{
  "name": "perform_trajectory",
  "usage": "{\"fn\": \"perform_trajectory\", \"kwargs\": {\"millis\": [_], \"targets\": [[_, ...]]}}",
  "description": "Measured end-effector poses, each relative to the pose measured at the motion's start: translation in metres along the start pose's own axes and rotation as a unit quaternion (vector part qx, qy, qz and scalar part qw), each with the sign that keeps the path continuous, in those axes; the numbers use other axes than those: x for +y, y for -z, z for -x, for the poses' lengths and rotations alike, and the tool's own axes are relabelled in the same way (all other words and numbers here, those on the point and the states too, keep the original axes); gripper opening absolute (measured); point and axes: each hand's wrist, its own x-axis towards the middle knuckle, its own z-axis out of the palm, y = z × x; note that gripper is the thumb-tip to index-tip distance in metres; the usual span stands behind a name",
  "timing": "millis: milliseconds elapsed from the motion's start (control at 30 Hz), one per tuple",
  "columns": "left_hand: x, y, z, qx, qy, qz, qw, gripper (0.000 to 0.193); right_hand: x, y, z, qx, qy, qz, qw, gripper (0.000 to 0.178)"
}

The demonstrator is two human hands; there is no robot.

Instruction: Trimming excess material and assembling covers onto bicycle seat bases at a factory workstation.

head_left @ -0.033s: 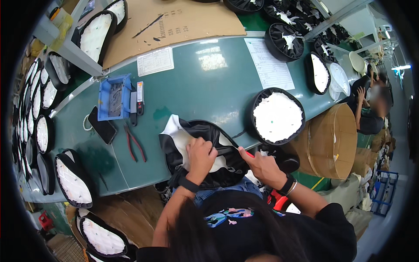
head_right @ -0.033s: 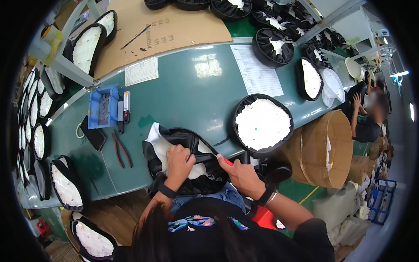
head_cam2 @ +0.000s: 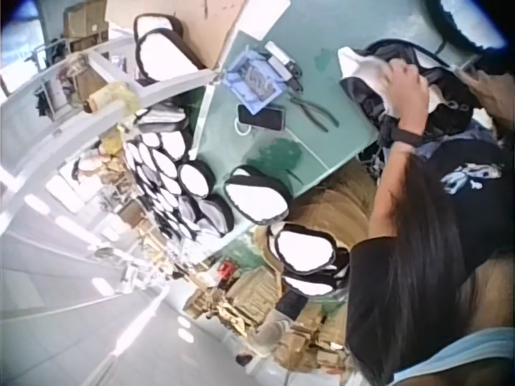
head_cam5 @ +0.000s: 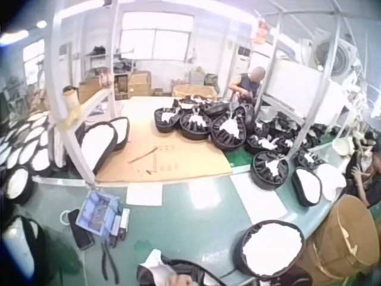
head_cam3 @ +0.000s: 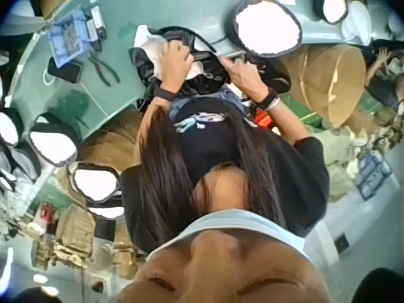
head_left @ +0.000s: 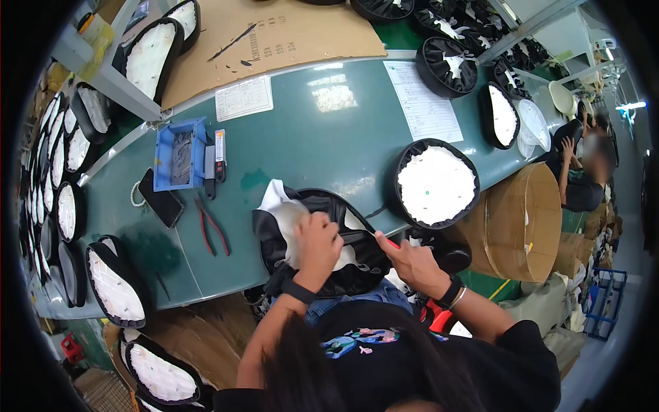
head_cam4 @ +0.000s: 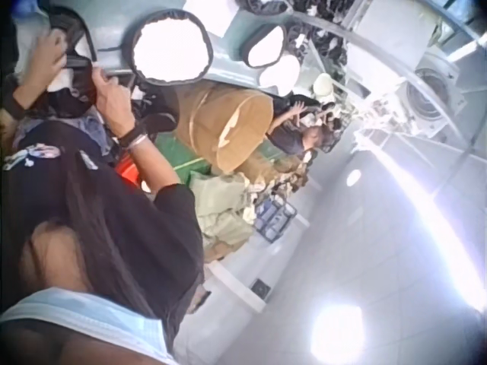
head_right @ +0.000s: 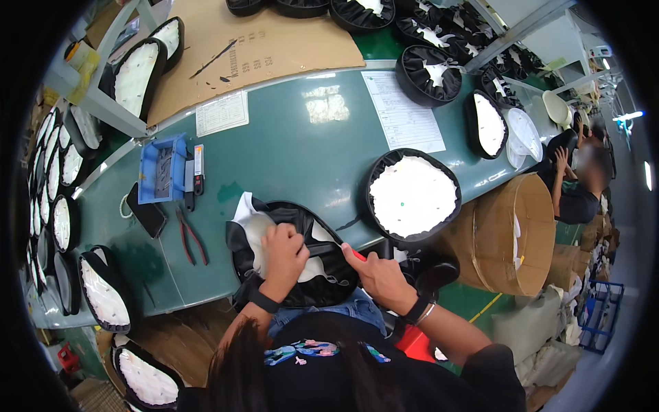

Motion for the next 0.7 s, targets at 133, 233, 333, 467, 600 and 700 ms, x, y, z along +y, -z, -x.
{"fn": "perform_trajectory", "kwargs": {"millis": [133, 233, 333, 467, 600, 700], "targets": [[0.013, -0.01, -0.026, 0.001, -0.199, -0.018, 0.98, 0.026, 0.014, -0.008, -0.009, 0.011, -0.016, 0.004, 1.0, 0.055], [0.011, -0.014, -0.035, -0.115, -0.216, -0.144, 0.959, 0.019, 0.022, -0.009, -0.01, -0.018, -0.029, -0.007, 0.999, 0.056], [0.0, -0.015, -0.043, -0.166, -0.273, -0.043, 0.947, 0.024, 0.03, -0.027, -0.002, 0.036, -0.002, -0.069, 0.997, 0.058], [-0.03, 0.008, -0.058, -0.309, -0.067, 0.453, 0.834, 0.03, 0.032, -0.05, 0.035, 0.004, -0.042, -0.074, 0.996, 0.059], [0.004, 0.003, -0.049, -0.328, -0.216, 0.066, 0.917, 0.034, 0.02, -0.047, 0.03, 0.048, -0.058, -0.085, 0.994, 0.056], [0.014, -0.023, -0.038, -0.278, -0.249, 0.158, 0.914, 0.034, 0.012, -0.045, 0.027, 0.063, -0.058, -0.079, 0.993, 0.054]]}}
